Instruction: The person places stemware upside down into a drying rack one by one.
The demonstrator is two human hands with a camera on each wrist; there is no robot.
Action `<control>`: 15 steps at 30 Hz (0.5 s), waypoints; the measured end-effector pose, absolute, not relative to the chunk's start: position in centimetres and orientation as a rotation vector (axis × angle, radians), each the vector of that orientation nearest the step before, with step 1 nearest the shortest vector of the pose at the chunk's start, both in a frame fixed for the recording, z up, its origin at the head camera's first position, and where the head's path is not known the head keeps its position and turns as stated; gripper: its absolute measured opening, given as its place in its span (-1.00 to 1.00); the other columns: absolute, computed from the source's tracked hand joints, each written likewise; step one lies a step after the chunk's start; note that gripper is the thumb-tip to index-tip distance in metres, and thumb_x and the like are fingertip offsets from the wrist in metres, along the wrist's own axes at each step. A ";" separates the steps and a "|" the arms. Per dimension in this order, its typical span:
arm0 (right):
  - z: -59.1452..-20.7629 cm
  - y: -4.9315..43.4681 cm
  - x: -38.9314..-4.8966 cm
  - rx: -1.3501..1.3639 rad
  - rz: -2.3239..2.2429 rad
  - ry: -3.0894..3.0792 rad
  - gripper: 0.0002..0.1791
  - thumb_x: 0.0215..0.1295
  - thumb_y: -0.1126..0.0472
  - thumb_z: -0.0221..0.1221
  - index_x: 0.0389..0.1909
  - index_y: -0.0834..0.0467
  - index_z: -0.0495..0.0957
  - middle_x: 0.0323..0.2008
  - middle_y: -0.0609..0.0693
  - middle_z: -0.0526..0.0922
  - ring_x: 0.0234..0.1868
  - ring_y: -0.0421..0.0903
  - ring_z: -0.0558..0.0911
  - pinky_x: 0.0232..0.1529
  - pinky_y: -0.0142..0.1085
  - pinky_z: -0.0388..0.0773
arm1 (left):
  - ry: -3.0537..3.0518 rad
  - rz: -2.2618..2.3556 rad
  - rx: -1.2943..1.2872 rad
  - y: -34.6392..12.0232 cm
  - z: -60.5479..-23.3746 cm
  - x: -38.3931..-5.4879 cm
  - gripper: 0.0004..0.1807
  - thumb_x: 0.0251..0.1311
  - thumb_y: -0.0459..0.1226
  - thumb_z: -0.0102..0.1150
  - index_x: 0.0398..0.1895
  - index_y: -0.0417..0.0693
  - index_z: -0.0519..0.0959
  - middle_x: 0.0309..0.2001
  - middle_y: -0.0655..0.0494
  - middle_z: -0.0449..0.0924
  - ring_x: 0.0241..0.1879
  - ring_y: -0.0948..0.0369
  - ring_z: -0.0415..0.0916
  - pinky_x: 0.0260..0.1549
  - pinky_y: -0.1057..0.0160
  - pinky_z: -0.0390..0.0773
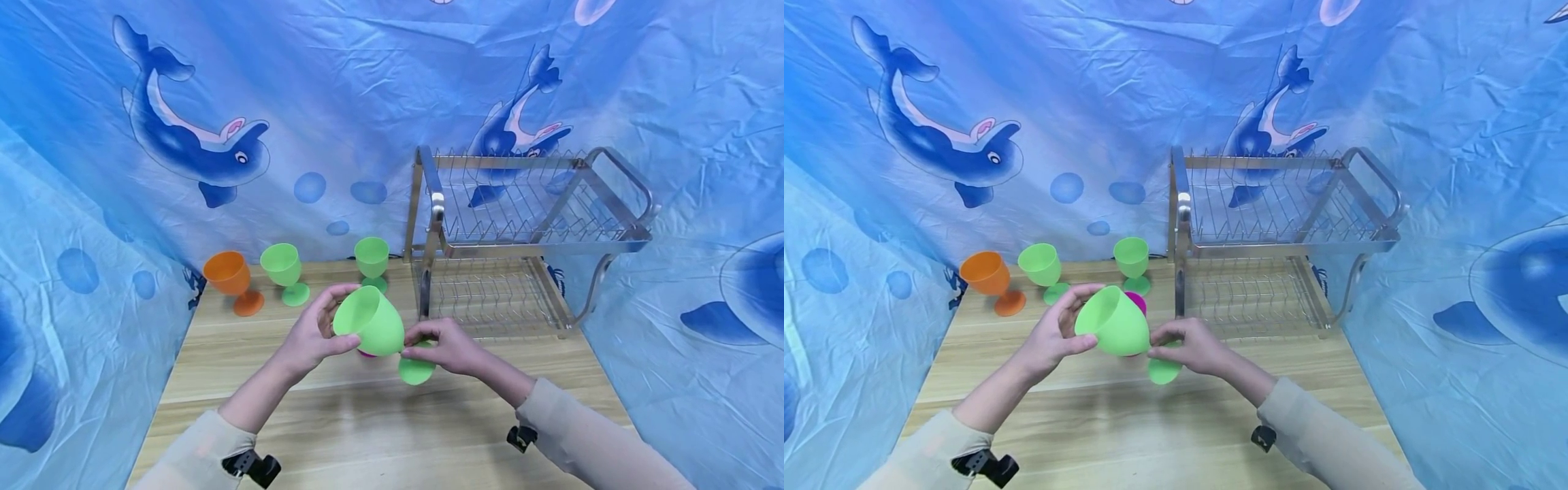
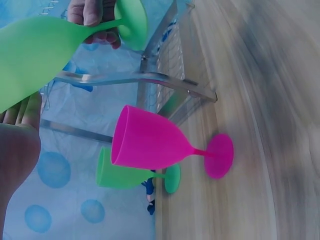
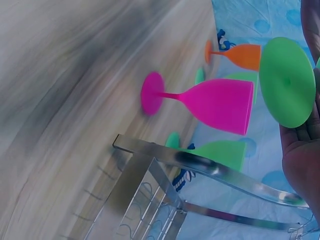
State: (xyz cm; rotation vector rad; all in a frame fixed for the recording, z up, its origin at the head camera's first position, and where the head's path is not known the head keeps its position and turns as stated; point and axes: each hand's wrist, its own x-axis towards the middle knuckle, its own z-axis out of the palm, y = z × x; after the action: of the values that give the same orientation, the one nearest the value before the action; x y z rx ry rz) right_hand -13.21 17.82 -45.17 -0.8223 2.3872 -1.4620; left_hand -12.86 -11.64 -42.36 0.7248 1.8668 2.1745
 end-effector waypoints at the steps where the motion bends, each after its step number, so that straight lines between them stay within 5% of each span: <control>1: -45.1 17.9 -13.2 -0.824 -1.455 2.393 -0.86 0.34 0.25 0.46 -0.13 0.19 0.80 -0.22 -0.04 0.84 -0.15 -0.23 0.75 0.05 -0.08 0.75 | 1.891 2.151 0.738 -11.8 -42.4 -12.9 -0.07 0.13 -0.40 0.53 0.54 -0.34 0.24 0.40 -0.11 0.43 0.32 0.18 0.50 0.18 0.26 0.67; 9: -43.9 18.8 -13.7 -0.922 -1.238 2.531 -0.86 0.36 0.22 0.46 -0.11 0.13 0.81 -0.21 -0.13 0.84 -0.11 -0.22 0.77 0.03 -0.14 0.78 | 2.396 1.660 0.952 -13.6 -40.4 -13.2 0.17 -0.06 -0.26 0.74 0.64 0.02 0.25 0.53 0.01 0.36 0.49 0.00 0.36 0.46 0.05 0.45; 15: -42.1 19.7 -14.3 -1.145 -0.975 2.714 -0.85 0.33 0.24 0.48 -0.11 0.07 0.81 -0.17 -0.13 0.84 -0.13 -0.17 0.79 -0.08 -0.19 0.80 | 2.785 1.151 1.147 -13.6 -38.7 -12.7 0.26 -0.22 0.04 0.81 0.63 0.18 0.29 0.53 0.09 0.37 0.47 -0.02 0.37 0.34 -0.28 0.53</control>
State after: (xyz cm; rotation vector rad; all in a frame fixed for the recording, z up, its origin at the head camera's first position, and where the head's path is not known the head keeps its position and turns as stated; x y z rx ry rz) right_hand -14.33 19.73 -42.11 -1.1449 2.7135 -0.9753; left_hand -12.74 -13.58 -38.69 1.1471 2.7855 1.1511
